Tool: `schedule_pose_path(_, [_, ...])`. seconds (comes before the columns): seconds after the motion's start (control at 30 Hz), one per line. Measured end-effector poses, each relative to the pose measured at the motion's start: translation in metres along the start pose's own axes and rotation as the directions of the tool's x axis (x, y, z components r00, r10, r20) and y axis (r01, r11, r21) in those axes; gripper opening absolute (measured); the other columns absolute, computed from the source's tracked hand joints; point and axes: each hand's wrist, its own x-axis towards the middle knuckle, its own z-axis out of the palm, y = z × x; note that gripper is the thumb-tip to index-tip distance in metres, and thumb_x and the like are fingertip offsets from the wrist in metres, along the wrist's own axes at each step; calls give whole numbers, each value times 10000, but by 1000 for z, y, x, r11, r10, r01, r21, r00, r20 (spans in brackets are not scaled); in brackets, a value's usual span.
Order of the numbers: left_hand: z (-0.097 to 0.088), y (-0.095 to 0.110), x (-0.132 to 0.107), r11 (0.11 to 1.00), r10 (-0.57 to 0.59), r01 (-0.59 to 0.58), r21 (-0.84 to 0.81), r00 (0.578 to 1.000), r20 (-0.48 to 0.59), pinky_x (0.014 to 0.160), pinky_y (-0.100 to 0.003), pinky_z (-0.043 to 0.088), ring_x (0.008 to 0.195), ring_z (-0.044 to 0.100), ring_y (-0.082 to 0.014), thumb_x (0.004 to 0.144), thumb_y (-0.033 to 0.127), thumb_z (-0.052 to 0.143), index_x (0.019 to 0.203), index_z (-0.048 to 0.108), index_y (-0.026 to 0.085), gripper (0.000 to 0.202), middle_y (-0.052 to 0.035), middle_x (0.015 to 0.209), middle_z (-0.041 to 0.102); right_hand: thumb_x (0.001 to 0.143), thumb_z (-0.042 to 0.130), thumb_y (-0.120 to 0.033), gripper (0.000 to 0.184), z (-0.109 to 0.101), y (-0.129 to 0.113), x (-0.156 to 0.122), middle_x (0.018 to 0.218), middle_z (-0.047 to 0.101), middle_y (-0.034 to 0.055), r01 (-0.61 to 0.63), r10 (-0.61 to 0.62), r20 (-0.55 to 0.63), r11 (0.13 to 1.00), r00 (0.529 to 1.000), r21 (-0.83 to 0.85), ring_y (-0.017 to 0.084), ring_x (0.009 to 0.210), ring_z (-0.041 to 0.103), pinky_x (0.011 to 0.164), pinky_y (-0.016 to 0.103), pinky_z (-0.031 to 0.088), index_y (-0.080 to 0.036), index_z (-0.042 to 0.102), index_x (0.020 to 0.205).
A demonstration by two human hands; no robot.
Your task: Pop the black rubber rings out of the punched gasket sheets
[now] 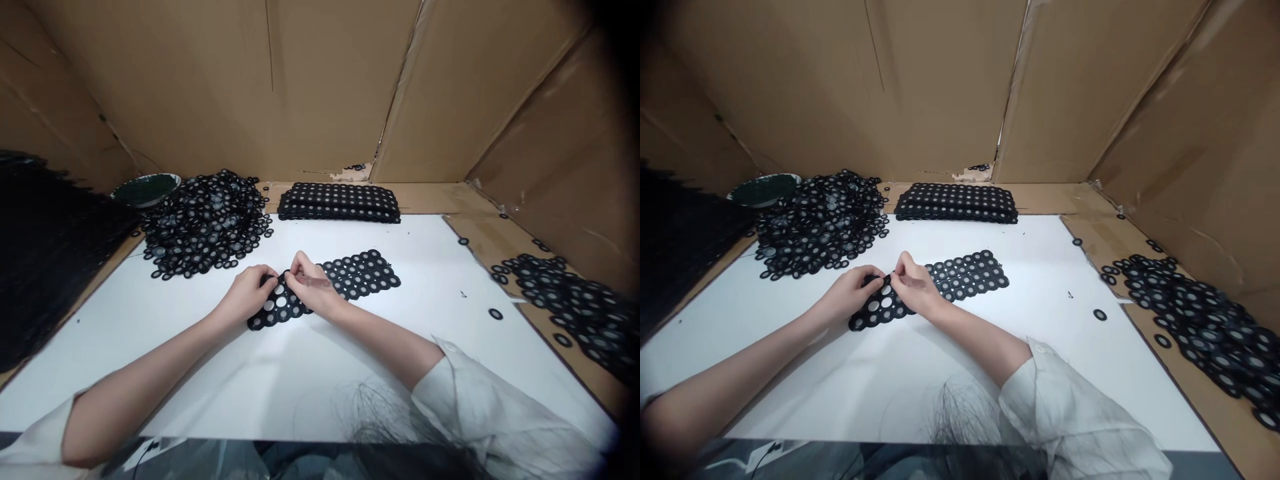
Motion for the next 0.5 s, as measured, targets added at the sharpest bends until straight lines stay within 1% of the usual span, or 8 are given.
schedule_pose_path(0.07, [-1,-2,1,1000,10,-10,16,1000,-13,714,-291,380,803,554,-216,733,372,436,786,613,190,259,-43,830,647,742,422,-272,86,-1,1,0,543,392,-69,-25,25,-12,998,1000,52,101,505,399,496,222,298,-223,366,698])
schedule_pose_path(0.13, [-1,-3,2,1000,11,-11,-3,1000,-4,702,-283,385,789,560,-211,738,382,432,785,614,186,272,-41,823,651,743,431,-289,100,-2,2,-1,550,399,-67,-31,32,-18,997,999,69,101,517,403,501,221,302,-222,374,695])
schedule_pose_path(0.3, [2,0,-1,999,33,-33,7,998,-49,693,-282,376,790,554,-211,731,400,455,770,616,184,273,-46,824,649,732,433,-252,67,-2,-2,-1,546,415,-70,1,-1,-2,1000,1000,2,104,519,415,521,230,308,-220,382,702])
schedule_pose_path(0.37, [3,3,-3,999,33,-33,4,998,-57,685,-281,370,774,553,-208,726,389,467,763,617,184,257,-44,809,648,736,421,-242,64,-1,-4,-1,537,406,-72,2,-2,-2,1000,1000,-1,105,510,410,517,231,304,-221,370,703])
schedule_pose_path(0.43, [2,6,-6,1000,14,-15,-18,999,-43,673,-280,367,751,550,-201,728,373,466,761,615,182,245,-40,786,644,743,405,-230,58,1,-4,-1,525,395,-74,-2,2,-19,1000,1000,2,105,496,404,510,231,299,-224,358,709])
schedule_pose_path(0.5, [1,7,-8,998,-16,17,-65,1000,5,658,-275,368,728,546,-195,732,369,462,761,606,176,243,-37,762,637,746,398,-222,52,4,-4,-1,521,399,-75,-3,3,-38,1000,999,3,103,488,407,504,231,300,-225,356,716])
